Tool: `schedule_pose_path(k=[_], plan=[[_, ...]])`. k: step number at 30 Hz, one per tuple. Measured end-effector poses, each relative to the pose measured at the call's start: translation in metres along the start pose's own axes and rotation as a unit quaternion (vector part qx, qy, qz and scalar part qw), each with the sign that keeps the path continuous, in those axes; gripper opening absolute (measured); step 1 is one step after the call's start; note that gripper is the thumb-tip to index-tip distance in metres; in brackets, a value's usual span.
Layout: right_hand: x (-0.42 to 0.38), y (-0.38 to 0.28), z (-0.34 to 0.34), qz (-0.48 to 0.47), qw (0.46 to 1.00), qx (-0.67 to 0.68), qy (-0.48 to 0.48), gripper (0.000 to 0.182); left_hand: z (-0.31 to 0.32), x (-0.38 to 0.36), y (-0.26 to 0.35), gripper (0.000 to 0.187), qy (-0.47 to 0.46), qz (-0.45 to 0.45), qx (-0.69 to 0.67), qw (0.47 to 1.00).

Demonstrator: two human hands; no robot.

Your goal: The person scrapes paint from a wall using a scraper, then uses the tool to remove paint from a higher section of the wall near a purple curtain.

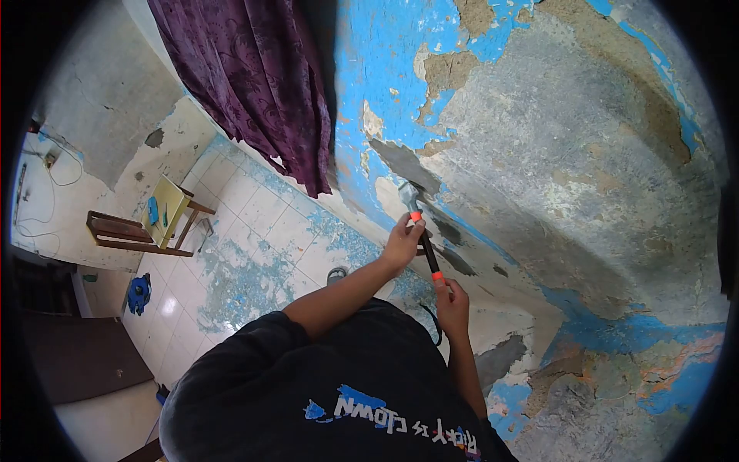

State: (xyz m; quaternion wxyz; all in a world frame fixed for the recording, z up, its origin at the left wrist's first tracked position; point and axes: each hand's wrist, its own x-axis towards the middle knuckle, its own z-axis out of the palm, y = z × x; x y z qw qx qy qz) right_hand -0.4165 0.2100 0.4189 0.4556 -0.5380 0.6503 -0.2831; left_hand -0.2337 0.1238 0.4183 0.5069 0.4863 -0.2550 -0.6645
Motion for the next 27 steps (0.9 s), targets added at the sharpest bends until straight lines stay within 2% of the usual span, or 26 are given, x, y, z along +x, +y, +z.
schedule_pose_path(k=[6,9,12,15,18,21,27], plan=[[0.0,-0.001,-0.004,0.006,0.999,0.04,0.004,0.034,0.002,0.001,-0.003,0.041,0.005,-0.012,-0.016,1.0],[0.01,0.002,0.0,-0.037,0.999,0.023,-0.012,0.035,0.002,0.0,0.002,0.04,0.008,-0.006,-0.013,1.0],[0.008,0.001,0.002,-0.028,1.0,-0.004,-0.002,0.035,0.002,0.003,-0.001,0.038,0.012,0.0,-0.014,1.0],[0.003,-0.011,-0.007,0.004,0.999,0.049,-0.005,0.033,0.008,0.001,-0.005,0.037,0.023,0.0,-0.027,0.999],[0.01,-0.006,-0.006,-0.03,0.999,0.007,-0.007,0.036,0.009,0.001,0.0,0.037,0.02,0.002,-0.019,1.0],[0.01,-0.004,-0.005,-0.02,1.0,-0.009,0.001,0.033,0.003,0.002,-0.001,0.038,0.017,0.006,-0.025,1.0],[0.02,-0.004,-0.013,-0.007,0.999,0.033,-0.029,0.035,0.008,-0.001,0.003,0.042,0.015,0.007,-0.02,1.0]])
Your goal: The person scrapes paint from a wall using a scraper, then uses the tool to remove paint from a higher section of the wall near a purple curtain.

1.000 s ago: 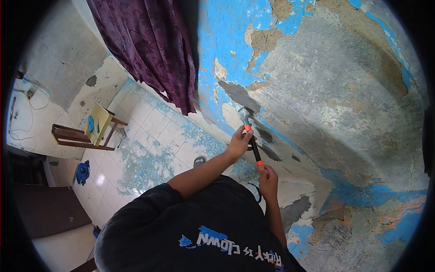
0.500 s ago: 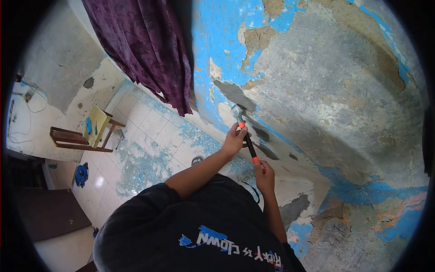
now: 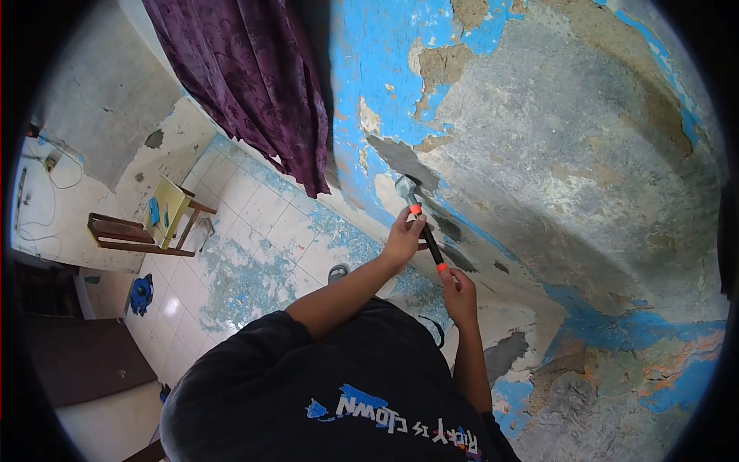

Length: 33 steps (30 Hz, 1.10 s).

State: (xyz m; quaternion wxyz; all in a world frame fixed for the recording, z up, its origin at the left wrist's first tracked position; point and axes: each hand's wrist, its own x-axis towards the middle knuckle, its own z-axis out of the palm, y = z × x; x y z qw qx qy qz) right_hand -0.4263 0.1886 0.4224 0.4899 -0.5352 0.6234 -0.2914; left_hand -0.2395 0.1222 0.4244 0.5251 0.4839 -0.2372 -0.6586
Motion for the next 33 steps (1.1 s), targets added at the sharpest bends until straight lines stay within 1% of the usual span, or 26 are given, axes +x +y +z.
schedule_pose_path(k=[3,6,8,9,12,15,18,21,25,27,30,32,33], plan=[[0.002,0.001,0.0,0.003,1.0,-0.002,-0.011,0.036,-0.004,0.005,-0.002,0.043,0.004,0.001,-0.004,1.0],[0.0,-0.002,-0.006,0.024,0.999,0.027,-0.018,0.038,-0.001,0.004,-0.007,0.044,0.0,0.0,-0.017,1.0],[0.006,0.004,-0.004,0.008,0.999,0.027,-0.021,0.038,0.0,0.004,-0.003,0.045,-0.009,-0.003,-0.013,1.0],[0.006,0.002,-0.004,0.003,0.999,0.026,-0.021,0.038,-0.001,0.003,-0.001,0.045,0.001,-0.004,-0.016,1.0],[0.004,-0.001,-0.003,0.017,0.999,-0.003,-0.036,0.04,-0.007,0.004,-0.001,0.045,-0.005,0.002,-0.013,1.0],[0.005,0.002,-0.008,-0.016,0.999,-0.001,-0.031,0.041,-0.005,0.002,0.0,0.044,-0.009,-0.002,-0.006,1.0],[0.011,0.002,-0.008,0.001,0.999,-0.002,-0.039,0.042,-0.007,0.007,0.001,0.044,-0.01,0.007,-0.005,1.0],[0.009,0.0,-0.008,-0.007,1.0,0.002,-0.02,0.038,-0.005,0.007,-0.003,0.044,-0.004,0.007,-0.019,1.0],[0.011,-0.005,-0.011,0.0,0.999,0.007,-0.034,0.037,-0.002,0.006,-0.003,0.044,-0.013,0.004,-0.021,1.0],[0.014,-0.013,-0.002,0.005,0.999,-0.003,-0.039,0.037,-0.007,0.011,0.001,0.044,0.016,0.015,-0.033,0.999],[0.023,-0.03,0.017,-0.055,0.995,-0.076,-0.045,0.038,-0.017,0.015,0.002,0.045,0.05,0.028,-0.034,0.998],[0.021,-0.035,0.014,-0.051,0.995,-0.069,-0.041,0.037,-0.024,0.017,0.009,0.044,0.058,0.033,-0.031,0.997],[0.02,-0.038,0.013,-0.051,0.996,-0.066,-0.04,0.036,-0.024,0.017,0.008,0.044,0.038,0.046,-0.037,0.998]])
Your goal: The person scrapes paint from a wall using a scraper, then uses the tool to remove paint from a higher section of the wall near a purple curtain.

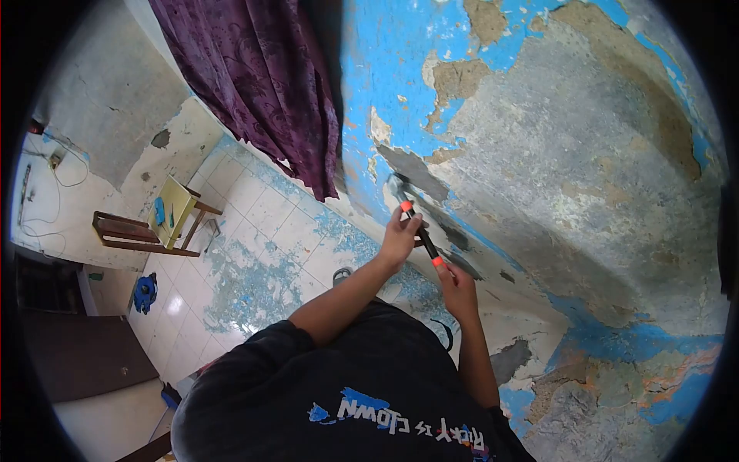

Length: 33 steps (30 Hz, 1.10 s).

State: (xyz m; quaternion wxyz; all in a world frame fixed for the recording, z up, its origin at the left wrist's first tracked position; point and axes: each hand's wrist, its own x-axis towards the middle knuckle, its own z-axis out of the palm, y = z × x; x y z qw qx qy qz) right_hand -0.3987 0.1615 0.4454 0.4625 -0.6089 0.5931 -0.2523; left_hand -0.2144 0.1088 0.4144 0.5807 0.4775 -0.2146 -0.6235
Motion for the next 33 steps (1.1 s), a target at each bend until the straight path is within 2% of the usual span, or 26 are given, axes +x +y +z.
schedule_pose_path(k=[4,7,12,17,23,27,29,33], plan=[[-0.022,0.014,-0.018,0.024,0.999,0.017,0.017,0.035,0.013,-0.015,-0.006,0.046,-0.071,-0.054,0.017,0.996],[-0.029,0.024,-0.02,0.06,0.998,0.032,0.016,0.035,0.013,-0.018,-0.01,0.047,-0.08,-0.058,0.02,0.995],[-0.03,0.035,-0.006,0.046,0.997,0.044,0.04,0.037,0.011,-0.018,-0.006,0.048,-0.077,-0.052,0.038,0.995],[-0.036,0.016,-0.02,0.028,0.998,-0.007,0.064,0.035,0.016,-0.019,-0.011,0.05,-0.098,-0.067,0.047,0.992],[-0.028,0.012,-0.01,0.014,0.996,-0.047,0.068,0.034,0.005,-0.012,-0.007,0.046,-0.05,-0.043,0.03,0.997],[-0.043,0.007,-0.023,0.05,0.996,-0.027,0.064,0.035,0.013,-0.02,-0.006,0.045,-0.093,-0.065,0.066,0.991],[-0.042,0.008,-0.02,0.038,0.996,-0.033,0.07,0.035,0.016,-0.024,-0.005,0.046,-0.111,-0.076,0.086,0.987],[-0.035,0.003,-0.01,0.031,0.996,-0.042,0.075,0.036,0.008,-0.019,-0.003,0.044,-0.072,-0.055,0.048,0.995]])
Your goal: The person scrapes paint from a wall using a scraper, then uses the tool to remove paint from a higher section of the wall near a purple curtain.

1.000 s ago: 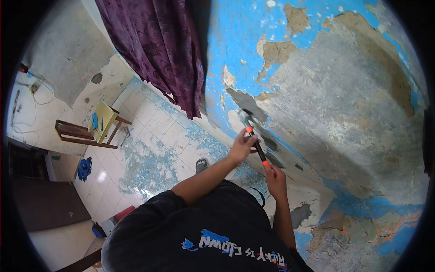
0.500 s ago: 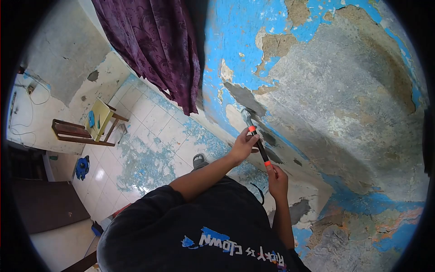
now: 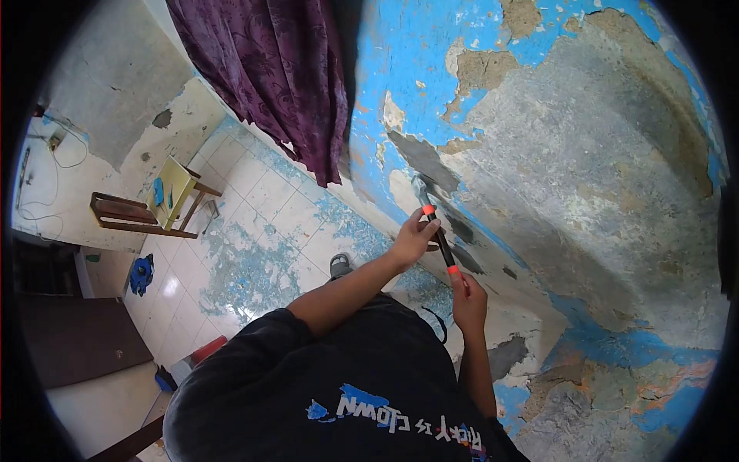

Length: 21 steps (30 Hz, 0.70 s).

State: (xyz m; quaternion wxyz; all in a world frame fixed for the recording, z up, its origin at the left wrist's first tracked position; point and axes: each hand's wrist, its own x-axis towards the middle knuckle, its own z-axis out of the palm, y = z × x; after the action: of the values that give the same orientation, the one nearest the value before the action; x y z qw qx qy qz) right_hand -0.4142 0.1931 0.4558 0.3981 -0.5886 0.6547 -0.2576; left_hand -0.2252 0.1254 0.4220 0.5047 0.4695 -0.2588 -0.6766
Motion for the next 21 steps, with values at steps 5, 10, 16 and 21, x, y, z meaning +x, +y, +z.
schedule_pose_path(k=[5,10,16,21], plan=[[-0.02,0.005,-0.01,0.03,0.999,0.002,0.017,0.036,0.009,-0.005,-0.005,0.043,-0.061,-0.012,0.042,0.997],[-0.015,0.021,-0.003,-0.004,1.0,-0.002,0.03,0.036,0.01,-0.001,-0.013,0.039,-0.035,-0.012,-0.006,0.999],[-0.017,0.021,-0.001,0.032,0.999,0.039,0.017,0.035,0.016,-0.004,-0.014,0.04,-0.024,-0.009,-0.002,1.0],[-0.01,0.024,0.013,0.005,0.999,0.022,0.027,0.039,0.005,0.001,-0.019,0.044,-0.003,-0.002,-0.02,1.0]])
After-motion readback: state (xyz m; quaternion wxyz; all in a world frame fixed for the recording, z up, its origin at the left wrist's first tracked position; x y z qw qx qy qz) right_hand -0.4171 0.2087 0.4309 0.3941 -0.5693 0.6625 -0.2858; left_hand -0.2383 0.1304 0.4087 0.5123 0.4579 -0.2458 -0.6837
